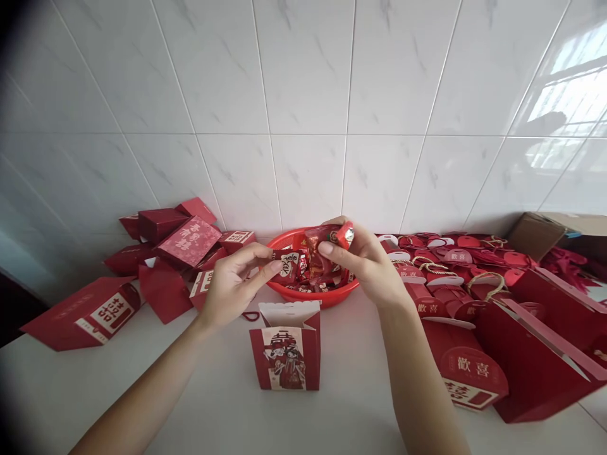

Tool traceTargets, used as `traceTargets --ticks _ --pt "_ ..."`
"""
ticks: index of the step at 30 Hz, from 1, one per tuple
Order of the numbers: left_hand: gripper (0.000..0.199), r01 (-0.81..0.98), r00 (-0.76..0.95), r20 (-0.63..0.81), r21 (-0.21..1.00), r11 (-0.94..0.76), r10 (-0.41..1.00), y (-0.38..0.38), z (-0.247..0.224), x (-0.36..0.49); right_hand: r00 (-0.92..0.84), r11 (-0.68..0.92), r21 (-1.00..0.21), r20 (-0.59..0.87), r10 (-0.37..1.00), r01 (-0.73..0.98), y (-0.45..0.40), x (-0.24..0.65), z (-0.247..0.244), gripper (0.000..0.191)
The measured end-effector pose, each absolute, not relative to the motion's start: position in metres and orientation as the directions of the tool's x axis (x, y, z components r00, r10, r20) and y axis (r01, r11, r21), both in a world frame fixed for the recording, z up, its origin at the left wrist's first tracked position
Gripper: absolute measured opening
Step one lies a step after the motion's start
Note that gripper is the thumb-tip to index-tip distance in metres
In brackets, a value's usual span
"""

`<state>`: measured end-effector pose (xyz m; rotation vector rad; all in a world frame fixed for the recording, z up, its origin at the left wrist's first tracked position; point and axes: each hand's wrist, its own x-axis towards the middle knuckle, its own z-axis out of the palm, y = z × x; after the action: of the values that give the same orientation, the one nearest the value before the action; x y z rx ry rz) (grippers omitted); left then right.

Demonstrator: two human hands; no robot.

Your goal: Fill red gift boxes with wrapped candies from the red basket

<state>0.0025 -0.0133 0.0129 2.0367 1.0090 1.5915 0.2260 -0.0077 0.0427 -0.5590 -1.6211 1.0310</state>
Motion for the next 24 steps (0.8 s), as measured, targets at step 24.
traceTargets --ticks 24 --pt "0.031 0.571 0.631 0.028 0.66 -0.488 0.775 -0.006 0.01 -0.022 -0.486 0.579 -0.808 0.466 0.739 0.107 -0.011 0.22 0.038 0.022"
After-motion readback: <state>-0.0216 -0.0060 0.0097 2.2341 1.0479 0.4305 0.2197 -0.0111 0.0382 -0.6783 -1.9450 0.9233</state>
